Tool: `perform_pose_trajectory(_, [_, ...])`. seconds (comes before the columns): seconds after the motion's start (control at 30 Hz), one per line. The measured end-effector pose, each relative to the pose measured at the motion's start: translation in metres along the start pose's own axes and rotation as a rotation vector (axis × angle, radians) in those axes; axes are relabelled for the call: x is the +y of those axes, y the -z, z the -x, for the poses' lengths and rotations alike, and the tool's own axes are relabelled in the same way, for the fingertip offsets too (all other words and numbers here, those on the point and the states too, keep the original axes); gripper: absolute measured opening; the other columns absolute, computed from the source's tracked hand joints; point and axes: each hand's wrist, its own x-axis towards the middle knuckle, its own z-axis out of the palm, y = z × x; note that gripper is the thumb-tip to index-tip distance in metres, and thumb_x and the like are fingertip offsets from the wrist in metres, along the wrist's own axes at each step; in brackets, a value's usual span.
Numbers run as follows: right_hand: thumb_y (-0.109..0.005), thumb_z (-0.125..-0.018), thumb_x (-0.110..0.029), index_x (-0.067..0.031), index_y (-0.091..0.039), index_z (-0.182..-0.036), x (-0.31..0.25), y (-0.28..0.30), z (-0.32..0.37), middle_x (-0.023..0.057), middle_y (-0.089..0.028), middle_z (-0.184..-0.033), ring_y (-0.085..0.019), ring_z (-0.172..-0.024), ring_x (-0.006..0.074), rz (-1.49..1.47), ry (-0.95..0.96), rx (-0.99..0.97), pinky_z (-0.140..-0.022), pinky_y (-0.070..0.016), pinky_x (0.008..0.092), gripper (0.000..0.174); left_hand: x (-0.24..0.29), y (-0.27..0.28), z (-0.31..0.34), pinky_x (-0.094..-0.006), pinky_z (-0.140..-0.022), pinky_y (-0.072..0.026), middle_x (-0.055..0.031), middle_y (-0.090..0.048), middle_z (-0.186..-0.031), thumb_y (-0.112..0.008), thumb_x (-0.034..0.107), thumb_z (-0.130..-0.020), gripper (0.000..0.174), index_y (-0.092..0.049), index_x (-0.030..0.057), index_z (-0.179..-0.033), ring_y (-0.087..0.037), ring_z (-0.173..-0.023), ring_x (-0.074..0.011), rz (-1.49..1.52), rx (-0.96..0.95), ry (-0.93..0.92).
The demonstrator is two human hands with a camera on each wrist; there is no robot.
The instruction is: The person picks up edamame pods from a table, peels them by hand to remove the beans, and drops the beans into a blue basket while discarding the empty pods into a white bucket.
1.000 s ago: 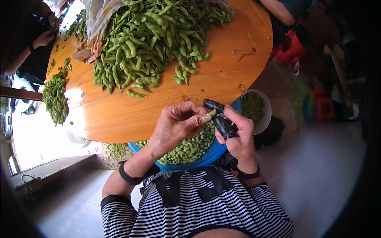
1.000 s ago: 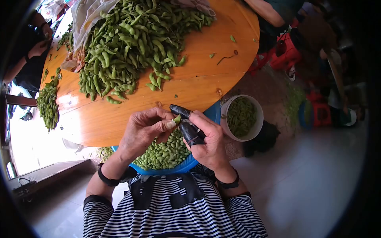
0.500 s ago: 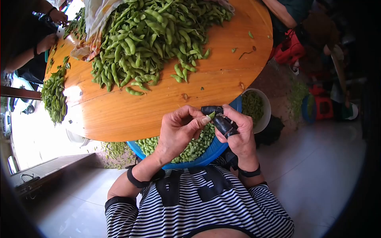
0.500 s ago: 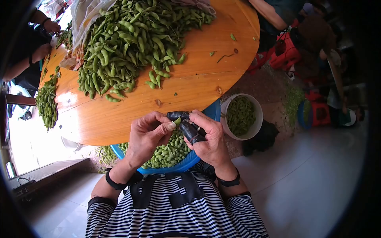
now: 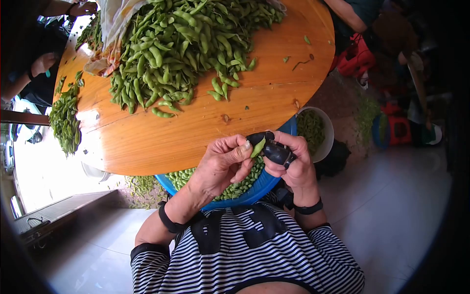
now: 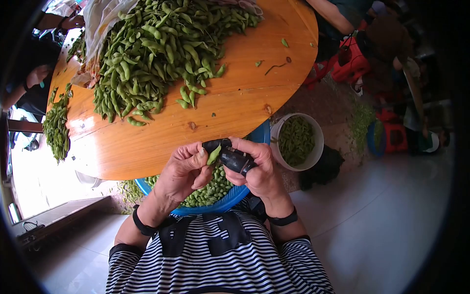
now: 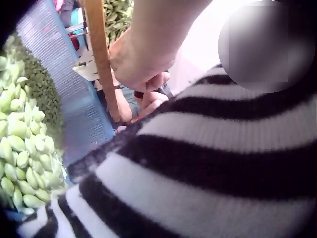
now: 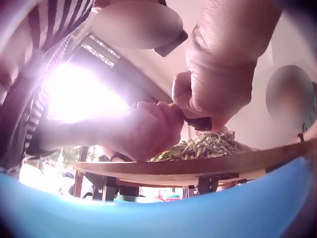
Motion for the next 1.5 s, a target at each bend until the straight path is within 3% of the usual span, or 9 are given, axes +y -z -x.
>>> perform_pose_trajectory(0.1, [-0.037,-0.093,0.003,0.0028,-0.061,-0.111,0.002,-0.003,-0.001,-0.0001,-0.046,-0.063,-0.045,-0.054,0.0043,0.065,0.035,0.039,-0.045,-0.0357,0.021,0.03,0.003,-0.002,0.001,-0.0213,-0.042,-0.0335,-0.003,-0.062,-0.071,-0.066,0.011,-0.092,0.008,-0.061,0.005,-0.089,-0.05,-0.05,-0.008,0.157,-0.036,0.102])
perform_pose_trajectory(0.27, [-0.05,-0.086,0.004,0.0037,-0.063,-0.102,-0.002,-0.02,0.0,0.0015,-0.05,-0.071,-0.048,-0.056,0.0084,0.534,0.054,0.168,-0.048,-0.0383,0.023,0.021,-0.005,-0.007,0.005,-0.0193,-0.048,-0.0394,0.0014,-0.058,-0.069,-0.069,0.012,-0.09,0.013,-0.064,0.0012,-0.089,-0.05,-0.055,-0.0042,-0.591,0.11,-0.313])
perform_pose_trajectory(0.43, [-0.061,-0.074,0.006,0.0056,-0.061,-0.093,-0.002,-0.023,0.0,0.0061,-0.052,-0.081,-0.054,-0.065,0.0114,0.906,0.167,0.24,-0.055,-0.0412,0.0243,0.02,0.021,-0.012,0.01,-0.0196,-0.049,-0.0409,0.0009,-0.06,-0.067,-0.061,0.02,-0.096,0.026,-0.065,-0.0008,-0.082,-0.052,-0.056,-0.0031,-0.566,0.086,-0.048])
perform_pose_trajectory(0.53, [-0.06,-0.071,0.008,0.0062,-0.06,-0.096,0.002,-0.019,0.001,0.0102,-0.052,-0.081,-0.057,-0.07,0.0184,0.9,0.168,0.206,-0.058,-0.043,0.0279,0.025,0.027,-0.011,0.007,-0.0212,-0.049,-0.0405,0.0001,-0.058,-0.065,-0.058,0.02,-0.098,0.027,-0.062,-0.0017,-0.082,-0.05,-0.055,-0.0042,-0.664,0.068,-0.013])
perform_pose_trajectory(0.7, [-0.06,-0.065,0.009,0.0042,-0.058,-0.104,0.014,-0.03,0.0,0.0147,-0.048,-0.085,-0.055,-0.074,0.0332,1.361,0.535,0.279,-0.064,-0.0465,0.0373,0.039,0.007,-0.011,0.004,-0.0245,-0.05,-0.0381,-0.0005,-0.049,-0.063,-0.053,0.015,-0.1,0.02,-0.057,-0.003,-0.091,-0.043,-0.055,-0.007,-0.737,0.128,-0.138])
perform_pose_trajectory(0.87, [-0.059,-0.06,0.002,0.0043,-0.056,-0.1,0.023,-0.033,-0.002,0.0142,-0.046,-0.082,-0.052,-0.069,0.032,1.415,0.607,0.296,-0.06,-0.0444,0.0362,0.04,-0.01,-0.016,0.002,-0.0206,-0.052,-0.0355,0.0052,-0.043,-0.071,-0.041,0.02,-0.103,0.022,-0.052,0.0028,-0.111,-0.041,-0.061,-0.0028,-0.617,0.258,-0.1])
perform_pose_trajectory(1.33, [-0.063,-0.059,0.009,0.0035,-0.057,-0.101,0.021,-0.028,0.0,0.0141,-0.044,-0.083,-0.053,-0.07,0.0308,1.421,0.594,0.254,-0.059,-0.0443,0.0366,0.043,-0.016,-0.004,0.001,-0.0193,-0.053,-0.0303,0.0072,-0.038,-0.07,-0.037,0.011,-0.099,0.028,-0.055,0.0009,-0.118,-0.032,-0.059,-0.0027,-0.163,0.114,-0.053])
perform_pose_trajectory(1.43, [-0.064,-0.064,0.0,0.0031,-0.058,-0.1,0.011,-0.022,0.002,0.0144,-0.045,-0.083,-0.053,-0.069,0.0307,1.399,0.576,0.25,-0.059,-0.0443,0.0366,0.037,-0.017,-0.005,0.003,-0.0192,-0.054,-0.0343,0.0054,-0.041,-0.068,-0.039,0.006,-0.098,0.022,-0.058,0.0021,-0.109,-0.036,-0.06,-0.0047,-0.157,0.079,-0.054])
perform_pose_trajectory(1.5, [-0.061,-0.069,-0.013,0.0022,-0.058,-0.1,-0.009,-0.01,0.014,0.0145,-0.046,-0.081,-0.054,-0.069,0.0308,1.385,0.502,0.308,-0.061,-0.0453,0.0392,0.035,-0.016,-0.016,0.009,-0.0251,-0.061,-0.046,-0.0014,-0.057,-0.072,-0.045,0.002,-0.094,0.029,-0.057,-0.0008,-0.119,-0.053,-0.065,-0.0125,-0.359,0.066,-0.05])
